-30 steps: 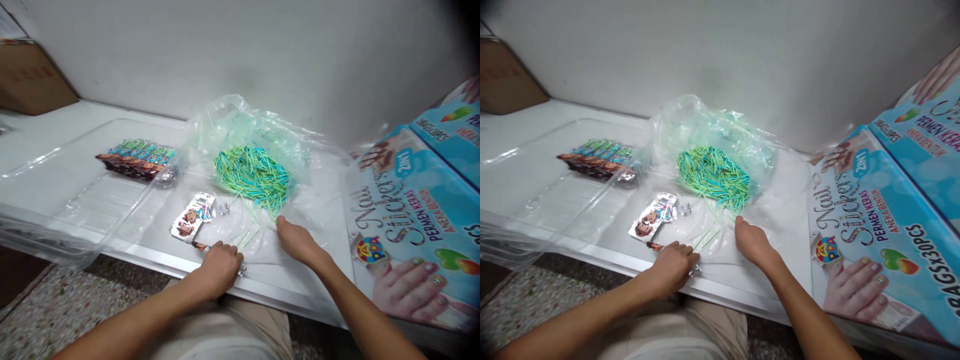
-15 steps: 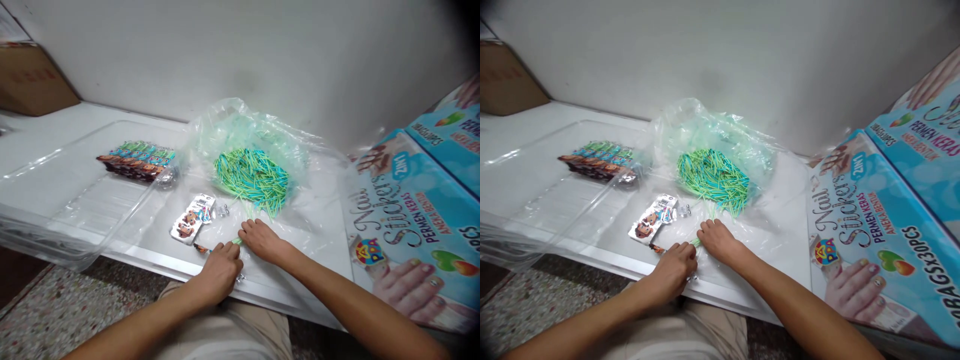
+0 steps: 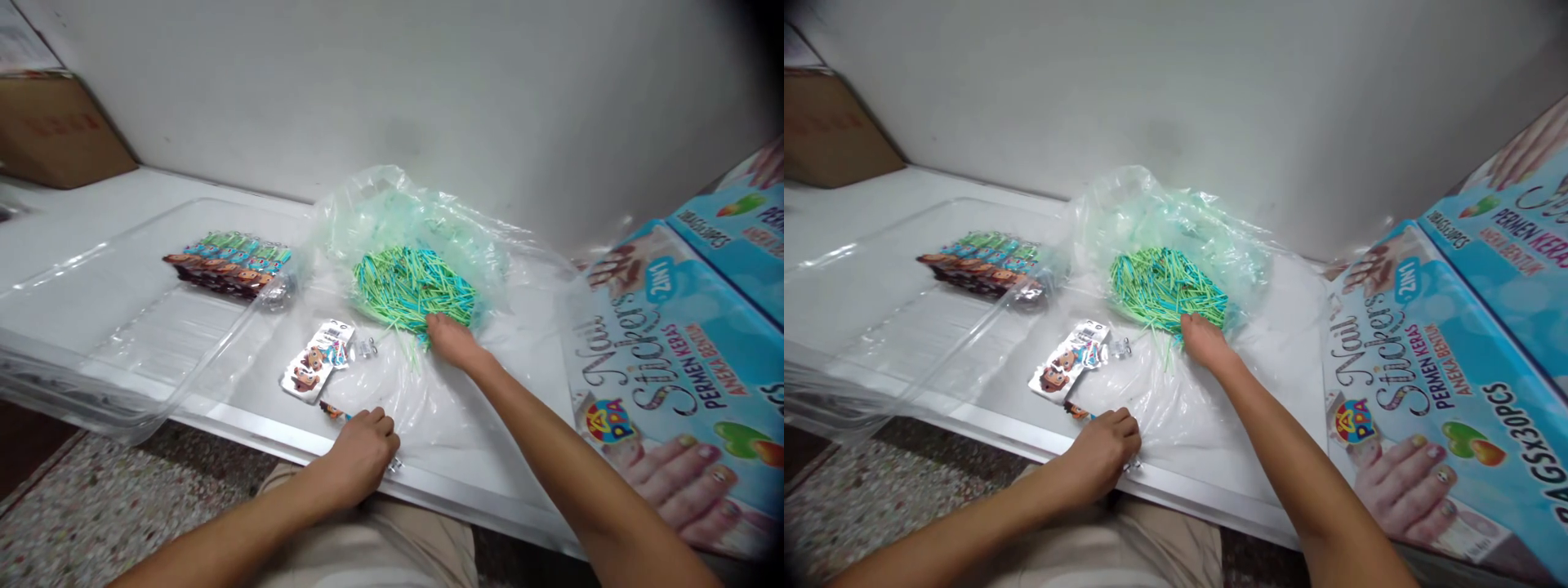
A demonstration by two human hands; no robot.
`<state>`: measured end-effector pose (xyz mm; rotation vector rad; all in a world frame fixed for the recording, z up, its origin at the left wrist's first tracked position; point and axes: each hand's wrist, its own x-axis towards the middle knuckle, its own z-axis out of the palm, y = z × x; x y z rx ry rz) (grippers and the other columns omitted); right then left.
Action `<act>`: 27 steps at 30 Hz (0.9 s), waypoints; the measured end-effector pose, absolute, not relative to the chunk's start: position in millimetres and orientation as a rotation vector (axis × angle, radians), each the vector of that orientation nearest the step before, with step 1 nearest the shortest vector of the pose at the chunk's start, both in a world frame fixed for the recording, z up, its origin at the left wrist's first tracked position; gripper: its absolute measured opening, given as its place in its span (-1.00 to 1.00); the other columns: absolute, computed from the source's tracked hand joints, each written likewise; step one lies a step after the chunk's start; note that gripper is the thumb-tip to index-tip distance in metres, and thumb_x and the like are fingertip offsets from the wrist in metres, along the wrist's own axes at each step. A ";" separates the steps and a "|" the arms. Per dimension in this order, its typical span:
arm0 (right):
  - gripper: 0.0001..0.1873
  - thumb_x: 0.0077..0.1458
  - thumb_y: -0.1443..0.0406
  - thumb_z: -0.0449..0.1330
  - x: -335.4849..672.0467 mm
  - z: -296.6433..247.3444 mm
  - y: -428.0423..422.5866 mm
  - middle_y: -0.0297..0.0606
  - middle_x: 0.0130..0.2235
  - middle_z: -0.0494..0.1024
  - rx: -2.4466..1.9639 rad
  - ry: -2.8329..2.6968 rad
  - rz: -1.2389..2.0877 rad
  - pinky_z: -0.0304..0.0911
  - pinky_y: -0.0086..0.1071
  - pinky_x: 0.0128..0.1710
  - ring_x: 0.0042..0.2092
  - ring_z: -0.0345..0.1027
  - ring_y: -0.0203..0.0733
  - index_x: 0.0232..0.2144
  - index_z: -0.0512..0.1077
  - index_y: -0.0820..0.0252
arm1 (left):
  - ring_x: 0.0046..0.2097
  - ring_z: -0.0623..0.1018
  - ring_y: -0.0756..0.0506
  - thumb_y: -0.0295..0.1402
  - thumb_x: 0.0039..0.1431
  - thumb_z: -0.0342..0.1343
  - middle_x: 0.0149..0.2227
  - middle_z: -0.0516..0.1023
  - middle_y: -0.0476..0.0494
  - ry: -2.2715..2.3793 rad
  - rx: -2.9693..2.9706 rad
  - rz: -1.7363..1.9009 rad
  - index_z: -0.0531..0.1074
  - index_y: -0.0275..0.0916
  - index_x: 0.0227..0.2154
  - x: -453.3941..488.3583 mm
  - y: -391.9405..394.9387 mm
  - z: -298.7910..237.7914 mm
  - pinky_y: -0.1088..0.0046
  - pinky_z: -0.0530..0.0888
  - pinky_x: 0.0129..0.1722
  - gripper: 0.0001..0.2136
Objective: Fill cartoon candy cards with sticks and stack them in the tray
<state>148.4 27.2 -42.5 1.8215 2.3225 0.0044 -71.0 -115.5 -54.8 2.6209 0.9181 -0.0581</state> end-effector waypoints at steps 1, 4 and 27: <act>-0.70 0.21 0.48 -0.10 145.0 -44.3 34.2 0.06 -0.10 0.44 1.813 2.322 -0.003 0.19 -0.33 -0.19 -0.11 0.38 -0.05 -0.05 0.29 0.32 | -0.19 0.39 -0.19 -0.53 0.01 0.03 -0.27 0.47 -0.22 0.912 2.622 -0.062 0.40 -0.28 -0.40 -70.9 -115.8 -54.5 0.27 0.37 -0.22 -0.91; -0.68 0.19 0.50 -0.08 134.5 -49.3 47.7 0.12 -0.07 0.44 1.817 2.310 -0.015 0.20 -0.31 -0.17 -0.06 0.38 0.00 -0.04 0.31 0.35 | -0.18 0.39 -0.19 -0.51 0.02 0.04 -0.28 0.47 -0.22 0.900 2.624 -0.074 0.39 -0.29 -0.40 -70.4 -116.2 -53.8 0.26 0.38 -0.22 -0.92; -0.83 0.28 0.27 -0.16 162.9 -29.2 -30.6 -0.30 -0.40 0.42 1.967 2.715 -0.610 0.16 -0.39 -0.38 -0.39 0.29 -0.19 -0.22 0.19 0.18 | -0.42 0.45 -0.04 -0.13 0.17 0.05 -0.50 0.49 -0.05 1.268 1.732 0.977 0.49 -0.27 -0.49 -76.2 -41.4 6.4 0.49 0.34 -0.42 -0.68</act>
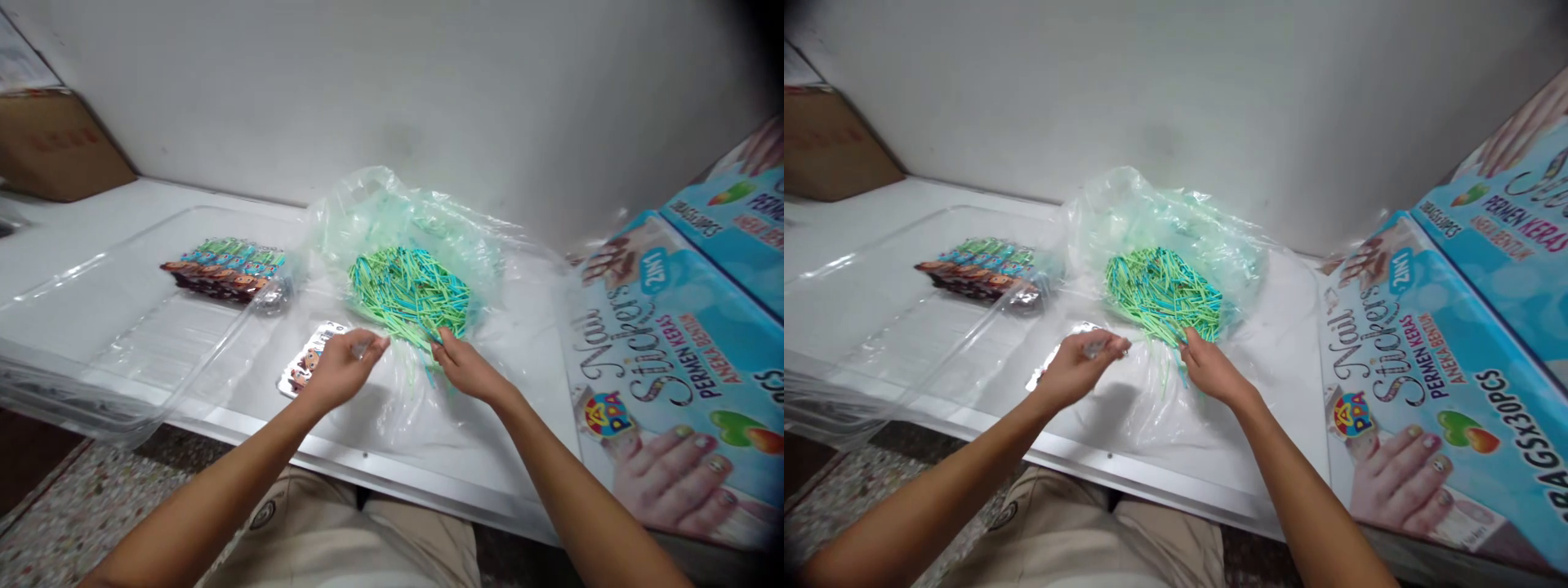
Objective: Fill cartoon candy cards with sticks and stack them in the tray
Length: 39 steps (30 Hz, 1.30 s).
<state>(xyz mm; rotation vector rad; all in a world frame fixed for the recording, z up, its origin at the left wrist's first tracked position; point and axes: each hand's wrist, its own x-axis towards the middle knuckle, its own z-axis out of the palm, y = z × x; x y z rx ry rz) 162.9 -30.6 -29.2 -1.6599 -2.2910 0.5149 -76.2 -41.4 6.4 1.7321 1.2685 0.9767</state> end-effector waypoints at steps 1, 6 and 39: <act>-0.83 0.28 0.26 -0.15 162.8 -28.4 -33.4 -0.30 -0.39 0.42 -1.593 -2.252 0.587 0.17 -0.38 -0.36 -0.37 0.29 -0.20 -0.24 0.20 0.16 | -0.47 0.42 -0.02 -0.10 0.15 0.05 -0.53 0.47 -0.04 1.296 1.654 1.042 0.50 -0.28 -0.49 -71.3 -31.1 5.7 0.50 0.32 -0.48 -0.66; -0.82 0.27 0.31 -0.11 148.9 -12.2 -49.0 -0.21 -0.26 0.45 -1.347 -2.379 0.690 0.21 -0.34 -0.22 -0.23 0.31 -0.18 -0.26 0.28 0.16 | -0.55 0.35 0.02 -0.03 0.11 0.06 -0.56 0.43 -0.02 1.255 1.491 1.262 0.48 -0.29 -0.49 -29.0 5.7 -5.1 0.54 0.26 -0.58 -0.62; -0.52 0.10 -0.12 0.06 137.5 -36.7 -77.3 -0.28 -0.37 0.50 -1.411 -1.306 1.211 0.37 -0.29 -0.32 -0.39 0.44 -0.23 -0.31 0.34 0.19 | -0.46 0.47 0.02 -0.11 0.15 0.08 -0.54 0.50 -0.03 1.161 1.270 1.498 0.50 -0.30 -0.38 -15.5 -22.3 -1.8 0.52 0.39 -0.38 -0.69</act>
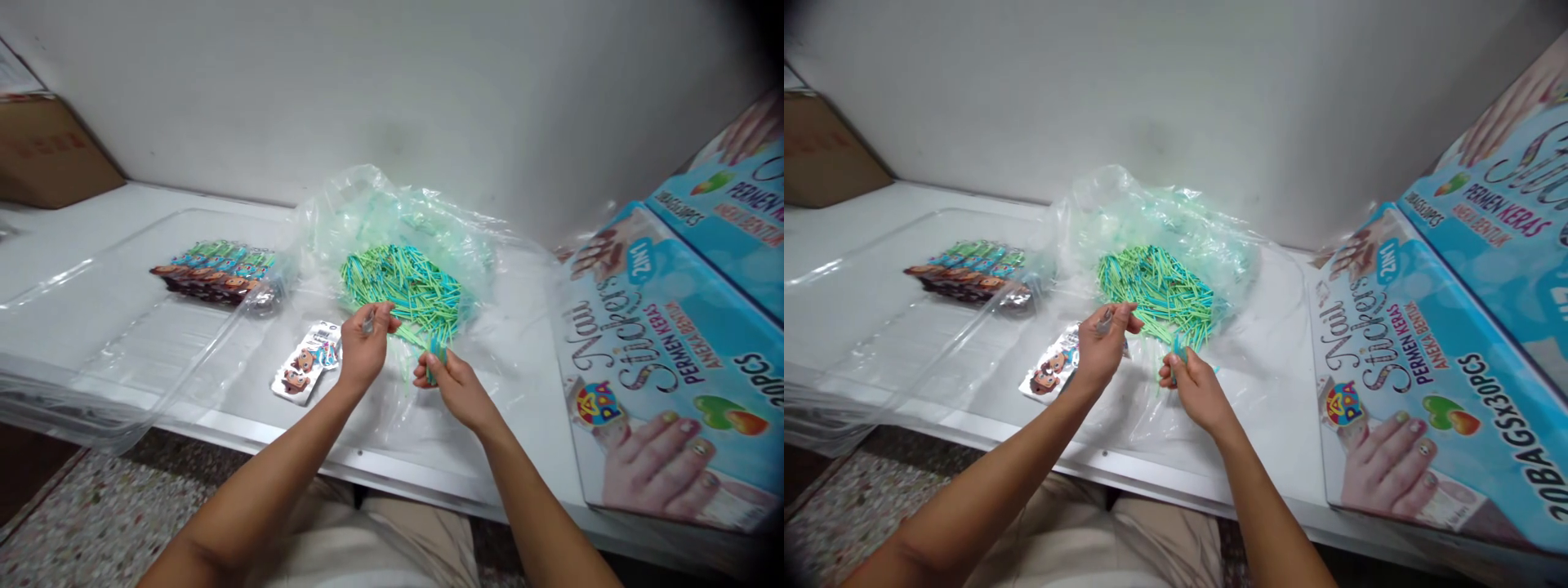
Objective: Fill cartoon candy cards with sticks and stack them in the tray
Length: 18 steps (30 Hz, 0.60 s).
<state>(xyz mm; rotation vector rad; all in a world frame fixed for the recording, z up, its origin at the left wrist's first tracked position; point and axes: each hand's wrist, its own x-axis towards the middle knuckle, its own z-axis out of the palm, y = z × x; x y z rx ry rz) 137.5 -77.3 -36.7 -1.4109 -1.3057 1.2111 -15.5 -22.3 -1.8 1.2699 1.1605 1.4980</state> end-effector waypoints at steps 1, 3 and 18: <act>-0.52 0.10 -0.11 0.07 137.9 -31.9 -80.3 -0.32 -0.40 0.46 -1.366 -1.300 1.284 0.34 -0.34 -0.39 -0.44 0.40 -0.28 -0.31 0.34 0.20 | -0.50 0.43 0.04 -0.11 0.13 0.10 -0.59 0.45 0.00 1.138 1.286 1.451 0.50 -0.30 -0.41 -16.3 -23.3 2.0 0.53 0.37 -0.42 -0.69; -0.54 0.12 -0.08 0.08 138.8 -22.9 -86.0 -0.38 -0.45 0.39 -1.308 -1.319 1.351 0.24 -0.43 -0.49 -0.49 0.29 -0.35 -0.31 0.36 0.21 | -0.56 0.36 0.06 -0.12 0.06 0.18 -0.65 0.37 0.04 1.062 1.292 1.311 0.49 -0.31 -0.49 -17.7 -26.8 8.1 0.55 0.31 -0.50 -0.70; -0.60 0.16 0.02 0.13 124.8 -23.5 -105.1 -0.45 -0.55 0.23 -1.060 -1.099 1.553 -0.11 -0.48 -0.59 -0.59 0.00 -0.46 -0.49 0.31 0.24 | -0.56 0.26 0.09 -0.35 -0.05 0.18 -0.66 0.25 0.08 0.900 1.175 0.978 0.34 -0.31 -0.62 -29.1 -57.1 7.6 0.57 0.20 -0.53 -0.82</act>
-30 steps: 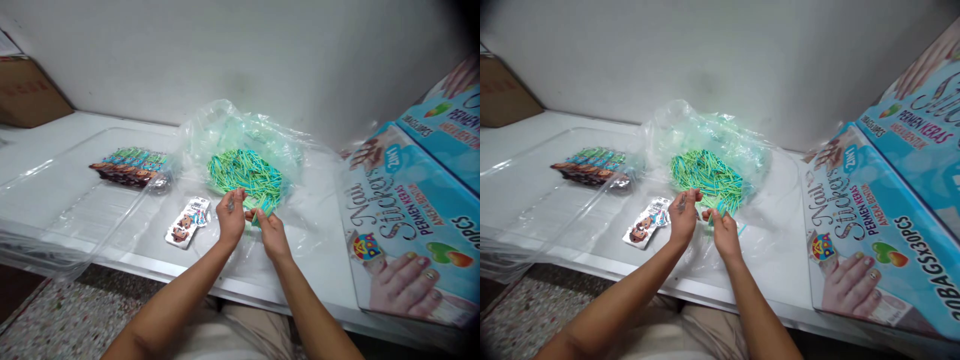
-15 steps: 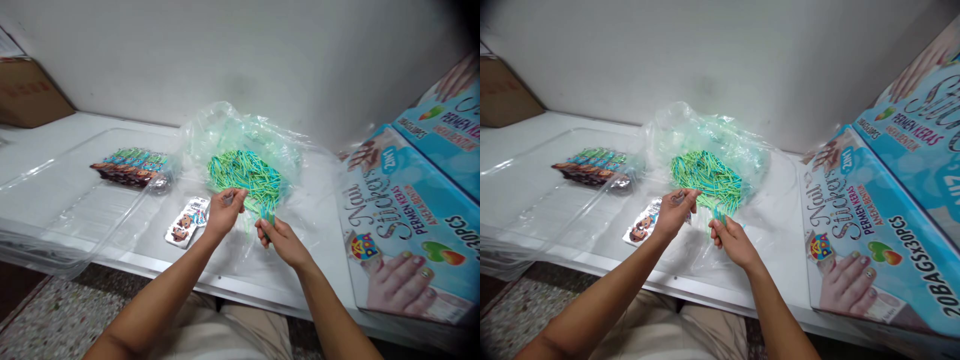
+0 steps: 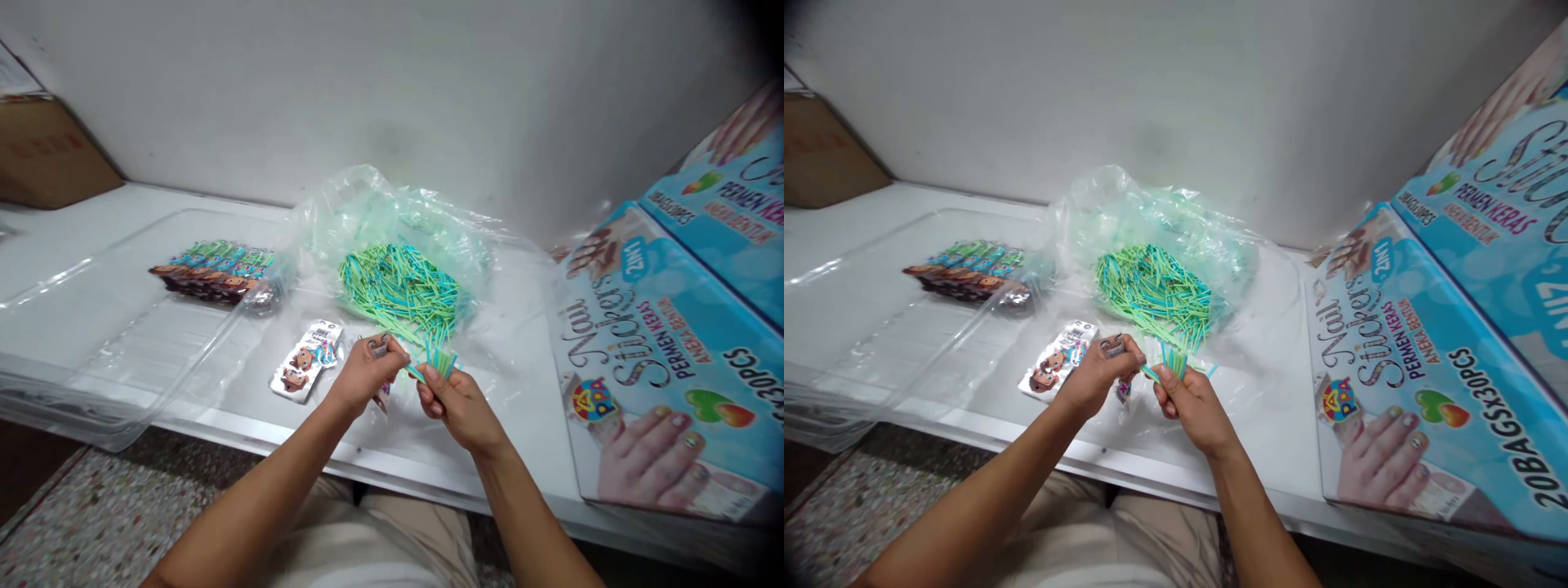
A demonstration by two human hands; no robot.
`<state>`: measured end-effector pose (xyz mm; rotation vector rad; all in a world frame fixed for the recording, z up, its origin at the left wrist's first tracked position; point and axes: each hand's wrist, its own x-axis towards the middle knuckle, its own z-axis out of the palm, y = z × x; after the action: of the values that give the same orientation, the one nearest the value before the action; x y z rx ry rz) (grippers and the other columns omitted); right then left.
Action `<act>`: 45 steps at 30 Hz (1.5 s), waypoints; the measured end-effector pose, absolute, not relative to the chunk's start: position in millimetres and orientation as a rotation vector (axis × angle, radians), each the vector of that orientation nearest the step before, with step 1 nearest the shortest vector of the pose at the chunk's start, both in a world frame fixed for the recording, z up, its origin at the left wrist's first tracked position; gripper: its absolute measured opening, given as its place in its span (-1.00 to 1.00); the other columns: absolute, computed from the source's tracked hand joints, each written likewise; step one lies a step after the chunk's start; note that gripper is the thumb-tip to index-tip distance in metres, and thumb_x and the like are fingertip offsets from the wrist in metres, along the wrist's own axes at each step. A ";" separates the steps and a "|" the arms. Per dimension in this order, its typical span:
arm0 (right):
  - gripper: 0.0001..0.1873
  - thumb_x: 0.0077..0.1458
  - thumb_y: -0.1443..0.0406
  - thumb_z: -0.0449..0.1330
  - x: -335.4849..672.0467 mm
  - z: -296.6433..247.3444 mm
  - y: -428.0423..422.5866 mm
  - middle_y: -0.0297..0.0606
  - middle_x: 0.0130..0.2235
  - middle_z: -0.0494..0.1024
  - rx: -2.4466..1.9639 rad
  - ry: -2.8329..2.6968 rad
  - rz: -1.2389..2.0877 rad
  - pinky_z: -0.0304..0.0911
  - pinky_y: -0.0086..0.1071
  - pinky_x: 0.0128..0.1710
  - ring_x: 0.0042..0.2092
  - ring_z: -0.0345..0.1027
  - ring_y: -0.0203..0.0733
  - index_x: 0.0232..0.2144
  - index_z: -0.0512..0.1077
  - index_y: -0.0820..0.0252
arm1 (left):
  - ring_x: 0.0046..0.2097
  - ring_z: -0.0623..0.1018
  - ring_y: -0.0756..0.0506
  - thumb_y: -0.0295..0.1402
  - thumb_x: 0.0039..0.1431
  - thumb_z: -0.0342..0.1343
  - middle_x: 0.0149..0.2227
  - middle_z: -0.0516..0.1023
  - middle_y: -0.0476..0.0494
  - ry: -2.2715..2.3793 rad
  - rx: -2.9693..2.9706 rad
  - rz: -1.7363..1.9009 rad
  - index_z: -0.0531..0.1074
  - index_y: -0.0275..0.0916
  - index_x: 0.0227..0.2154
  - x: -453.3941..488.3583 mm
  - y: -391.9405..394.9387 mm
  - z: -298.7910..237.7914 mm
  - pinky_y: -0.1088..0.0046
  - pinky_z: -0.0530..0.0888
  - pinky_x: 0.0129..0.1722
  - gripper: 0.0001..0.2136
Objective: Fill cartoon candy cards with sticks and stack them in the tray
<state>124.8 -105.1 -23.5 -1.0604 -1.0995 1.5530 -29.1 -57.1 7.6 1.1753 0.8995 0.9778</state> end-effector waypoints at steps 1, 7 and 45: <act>-0.60 0.15 0.02 0.14 123.5 -23.2 -105.8 -0.46 -0.56 0.22 -1.040 -1.087 1.574 -0.12 -0.48 -0.60 -0.59 -0.01 -0.47 -0.48 0.31 0.24 | -0.55 0.26 0.10 -0.36 -0.07 0.19 -0.65 0.25 0.08 0.899 1.169 0.985 0.36 -0.32 -0.60 -29.5 -58.9 10.1 0.57 0.21 -0.52 -0.84; -0.62 0.14 0.02 0.16 118.3 -20.9 -107.2 -0.48 -0.57 0.22 -0.975 -1.126 1.640 -0.15 -0.49 -0.62 -0.60 -0.03 -0.47 -0.40 0.33 0.25 | -0.53 0.32 0.08 -0.36 -0.23 0.28 -0.61 0.34 0.05 0.874 1.068 0.901 0.41 -0.36 -0.56 -26.8 -62.8 20.9 0.56 0.25 -0.50 -0.80; -0.60 0.21 0.05 0.09 112.0 -30.8 -118.5 -0.46 -0.60 0.17 -0.857 -1.181 1.716 -0.16 -0.48 -0.62 -0.61 -0.10 -0.47 -0.50 0.32 0.26 | -0.55 0.34 0.09 -0.41 -0.11 0.11 -0.59 0.38 0.02 0.861 1.240 0.774 0.53 -0.36 -0.41 -35.9 -69.9 21.1 0.59 0.32 -0.53 -0.81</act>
<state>112.0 -118.5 -30.8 -0.8568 -1.1813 1.7155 -35.9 -69.9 21.1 1.2400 0.8613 0.7736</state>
